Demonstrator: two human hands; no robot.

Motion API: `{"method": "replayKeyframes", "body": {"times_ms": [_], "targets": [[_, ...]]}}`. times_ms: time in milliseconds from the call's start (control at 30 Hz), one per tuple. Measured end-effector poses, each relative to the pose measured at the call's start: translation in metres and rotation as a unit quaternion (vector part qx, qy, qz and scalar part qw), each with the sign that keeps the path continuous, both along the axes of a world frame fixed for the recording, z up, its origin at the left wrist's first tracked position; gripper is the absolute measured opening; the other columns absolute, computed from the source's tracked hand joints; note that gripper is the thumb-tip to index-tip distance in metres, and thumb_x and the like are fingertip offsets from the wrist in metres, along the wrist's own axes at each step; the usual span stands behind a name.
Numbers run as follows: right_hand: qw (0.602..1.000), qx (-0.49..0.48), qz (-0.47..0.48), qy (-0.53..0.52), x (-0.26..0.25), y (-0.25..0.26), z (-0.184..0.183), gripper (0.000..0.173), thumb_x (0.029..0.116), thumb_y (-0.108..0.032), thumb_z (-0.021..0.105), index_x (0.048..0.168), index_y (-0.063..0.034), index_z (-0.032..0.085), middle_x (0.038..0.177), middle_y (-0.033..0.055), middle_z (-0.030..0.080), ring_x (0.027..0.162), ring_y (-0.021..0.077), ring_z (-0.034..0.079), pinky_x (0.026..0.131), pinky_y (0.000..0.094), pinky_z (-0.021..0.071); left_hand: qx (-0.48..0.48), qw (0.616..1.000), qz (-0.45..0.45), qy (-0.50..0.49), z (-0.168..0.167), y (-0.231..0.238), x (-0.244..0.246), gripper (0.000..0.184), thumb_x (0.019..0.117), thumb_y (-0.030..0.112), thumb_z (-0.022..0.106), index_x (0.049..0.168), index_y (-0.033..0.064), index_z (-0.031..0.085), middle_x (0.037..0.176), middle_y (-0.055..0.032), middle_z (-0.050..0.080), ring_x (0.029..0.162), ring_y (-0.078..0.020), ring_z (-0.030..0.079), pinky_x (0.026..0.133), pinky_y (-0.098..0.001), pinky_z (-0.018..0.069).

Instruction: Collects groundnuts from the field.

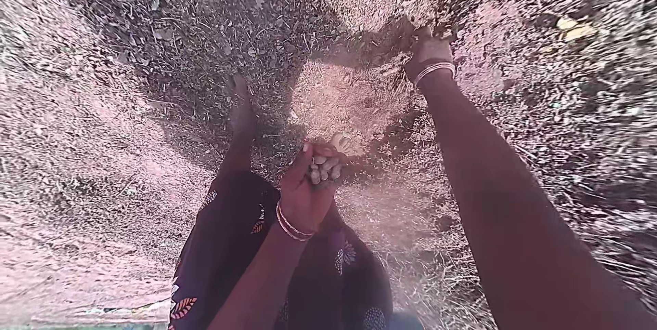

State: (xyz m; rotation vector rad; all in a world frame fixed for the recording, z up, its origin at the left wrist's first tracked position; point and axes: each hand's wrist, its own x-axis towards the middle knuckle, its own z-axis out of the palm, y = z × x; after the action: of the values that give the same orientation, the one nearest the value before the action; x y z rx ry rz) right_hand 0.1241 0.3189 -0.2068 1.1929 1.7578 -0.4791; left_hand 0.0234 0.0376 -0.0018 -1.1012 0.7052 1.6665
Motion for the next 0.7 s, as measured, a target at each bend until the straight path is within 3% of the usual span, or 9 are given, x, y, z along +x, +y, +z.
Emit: {"method": "replayKeyframes", "body": {"times_ms": [133, 200, 300, 400, 500, 533, 600, 667, 700], "targets": [[0.995, 0.039, 0.077, 0.058, -0.002, 0.029, -0.017, 0.084, 0.0818, 0.003, 0.070, 0.158, -0.0002, 0.034, 0.160, 0.0325, 0.034, 0.147, 0.0547, 0.034, 0.106, 0.0744, 0.0403, 0.001, 1.000, -0.014, 0.001, -0.002, -0.011, 0.009, 0.028, 0.1016, 0.034, 0.057, 0.091, 0.0154, 0.075, 0.087, -0.0013, 0.071, 0.083, -0.0132, 0.070, 0.079, -0.0318, 0.0596], [0.991, 0.026, 0.130, 0.033, 0.009, 0.027, -0.033, 0.086, 0.0792, 0.002, 0.074, 0.156, -0.0001, 0.037, 0.160, 0.0330, 0.033, 0.150, 0.0548, 0.028, 0.109, 0.0751, 0.0348, 0.004, 1.000, -0.023, 0.001, -0.005, -0.011, 0.013, 0.027, 0.1015, 0.034, 0.057, 0.090, 0.0161, 0.075, 0.087, -0.0009, 0.071, 0.083, -0.0131, 0.070, 0.081, -0.0325, 0.0599], [0.990, -0.010, 0.137, -0.021, 0.023, -0.007, -0.036, 0.090, 0.0802, -0.006, 0.080, 0.158, 0.0018, 0.034, 0.154, 0.0355, 0.041, 0.143, 0.0559, 0.038, 0.109, 0.0733, 0.0356, -0.005, 1.000, -0.022, 0.004, -0.004, -0.010, 0.016, 0.030, 0.1029, 0.033, 0.054, 0.089, 0.0161, 0.074, 0.086, -0.0009, 0.071, 0.081, -0.0132, 0.070, 0.077, -0.0316, 0.0599], [0.986, -0.090, 0.111, -0.087, 0.011, -0.020, -0.025, 0.086, 0.0858, -0.009, 0.077, 0.156, 0.0051, 0.029, 0.142, 0.0409, 0.049, 0.128, 0.0605, 0.052, 0.095, 0.0781, 0.0442, -0.007, 1.000, -0.014, 0.016, -0.005, -0.009, 0.013, 0.031, 0.1035, 0.033, 0.052, 0.089, 0.0167, 0.074, 0.085, -0.0004, 0.071, 0.079, -0.0127, 0.070, 0.076, -0.0308, 0.0594], [0.988, -0.077, 0.109, -0.072, -0.006, -0.013, -0.013, 0.055, 0.0920, -0.007, 0.069, 0.141, 0.0072, 0.049, 0.132, 0.0398, 0.057, 0.123, 0.0602, 0.056, 0.092, 0.0784, 0.0454, 0.002, 1.000, -0.006, 0.016, -0.006, -0.010, 0.011, 0.031, 0.1033, 0.034, 0.053, 0.089, 0.0166, 0.074, 0.084, 0.0002, 0.070, 0.077, -0.0118, 0.068, 0.075, -0.0304, 0.0590], [0.991, -0.041, 0.117, -0.047, -0.004, -0.011, -0.011, 0.058, 0.0894, -0.006, 0.070, 0.143, 0.0032, 0.050, 0.137, 0.0367, 0.056, 0.128, 0.0581, 0.053, 0.097, 0.0776, 0.0432, 0.002, 1.000, -0.005, 0.015, -0.006, -0.012, 0.012, 0.031, 0.1037, 0.034, 0.052, 0.089, 0.0166, 0.074, 0.084, 0.0001, 0.070, 0.076, -0.0116, 0.068, 0.074, -0.0299, 0.0589], [0.991, 0.000, 0.133, 0.010, 0.016, -0.002, -0.022, 0.078, 0.0840, -0.005, 0.073, 0.156, -0.0043, 0.041, 0.158, 0.0289, 0.040, 0.148, 0.0515, 0.033, 0.116, 0.0753, 0.0230, 0.005, 1.000, -0.003, 0.016, -0.006, -0.015, 0.015, 0.031, 0.1039, 0.034, 0.052, 0.089, 0.0169, 0.073, 0.084, 0.0005, 0.069, 0.075, -0.0107, 0.067, 0.072, -0.0283, 0.0584], [0.985, -0.003, 0.170, -0.004, 0.035, -0.001, -0.038, 0.091, 0.0859, -0.020, 0.077, 0.161, -0.0036, 0.029, 0.161, 0.0315, 0.034, 0.151, 0.0527, 0.027, 0.120, 0.0750, 0.0145, 0.007, 1.000, 0.004, 0.016, -0.008, -0.016, 0.016, 0.031, 0.1039, 0.033, 0.052, 0.089, 0.0166, 0.073, 0.083, 0.0007, 0.068, 0.075, -0.0108, 0.067, 0.073, -0.0284, 0.0583], [0.984, -0.011, 0.178, -0.020, 0.037, -0.006, -0.040, 0.091, 0.0854, -0.022, 0.079, 0.160, -0.0005, 0.031, 0.158, 0.0342, 0.037, 0.149, 0.0541, 0.029, 0.120, 0.0747, 0.0170, 0.005, 1.000, 0.002, 0.016, -0.007, -0.017, 0.016, 0.031, 0.1041, 0.032, 0.051, 0.088, 0.0165, 0.073, 0.082, 0.0009, 0.068, 0.075, -0.0110, 0.066, 0.074, -0.0290, 0.0580]]}}
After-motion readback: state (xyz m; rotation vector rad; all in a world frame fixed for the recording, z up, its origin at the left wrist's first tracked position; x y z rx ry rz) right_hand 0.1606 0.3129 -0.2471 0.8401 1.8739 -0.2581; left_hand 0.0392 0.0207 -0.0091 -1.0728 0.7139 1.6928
